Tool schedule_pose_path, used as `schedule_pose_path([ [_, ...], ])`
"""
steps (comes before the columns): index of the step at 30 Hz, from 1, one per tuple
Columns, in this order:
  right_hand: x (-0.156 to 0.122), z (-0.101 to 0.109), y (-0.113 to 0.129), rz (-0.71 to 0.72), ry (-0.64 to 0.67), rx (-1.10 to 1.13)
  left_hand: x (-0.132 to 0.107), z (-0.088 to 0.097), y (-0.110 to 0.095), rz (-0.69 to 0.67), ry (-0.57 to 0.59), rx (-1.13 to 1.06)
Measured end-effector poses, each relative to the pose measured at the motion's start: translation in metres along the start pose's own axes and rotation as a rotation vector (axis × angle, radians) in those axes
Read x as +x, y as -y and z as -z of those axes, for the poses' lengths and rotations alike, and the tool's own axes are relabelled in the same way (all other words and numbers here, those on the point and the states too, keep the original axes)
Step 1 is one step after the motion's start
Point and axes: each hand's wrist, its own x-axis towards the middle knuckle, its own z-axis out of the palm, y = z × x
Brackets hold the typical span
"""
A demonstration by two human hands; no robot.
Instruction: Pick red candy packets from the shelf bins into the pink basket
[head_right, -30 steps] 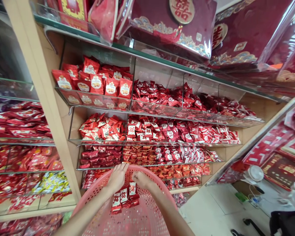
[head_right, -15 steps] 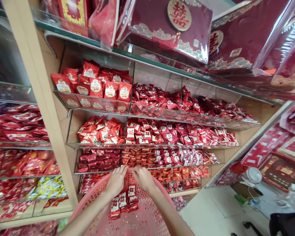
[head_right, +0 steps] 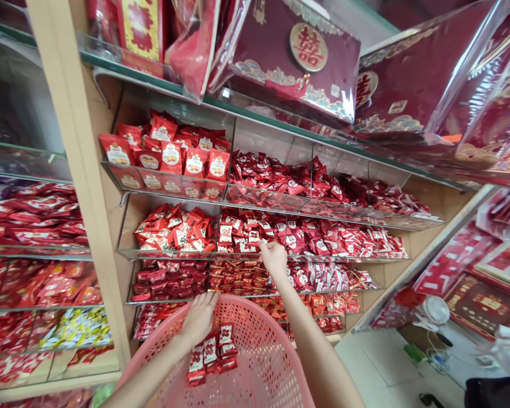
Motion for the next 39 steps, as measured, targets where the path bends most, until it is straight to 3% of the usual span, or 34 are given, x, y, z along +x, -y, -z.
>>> schedule_pose_path([
  [6,0.009,-0.005,0.002,-0.230,0.153,0.242,0.000,0.000,0.000,0.007,-0.003,-0.006],
  [12,0.003,0.001,0.009,-0.255,0.209,0.360,0.000,-0.001,0.001,0.003,-0.014,-0.009],
  [17,-0.021,0.009,0.006,-0.128,0.195,0.527,0.000,-0.002,0.001,0.004,-0.012,-0.013],
  [20,-0.040,0.012,0.002,-0.059,0.177,0.520,-0.001,-0.001,0.000,0.006,-0.016,-0.006],
  [28,-0.082,0.012,0.001,0.063,0.274,0.495,-0.001,0.002,-0.002,0.011,0.011,-0.029],
  [32,-0.093,0.012,-0.001,0.158,0.333,0.381,-0.001,0.002,-0.001,-0.005,0.002,-0.029],
  [39,-0.102,0.011,-0.020,0.377,0.450,-0.089,-0.001,0.003,-0.002,-0.001,0.012,-0.057],
])
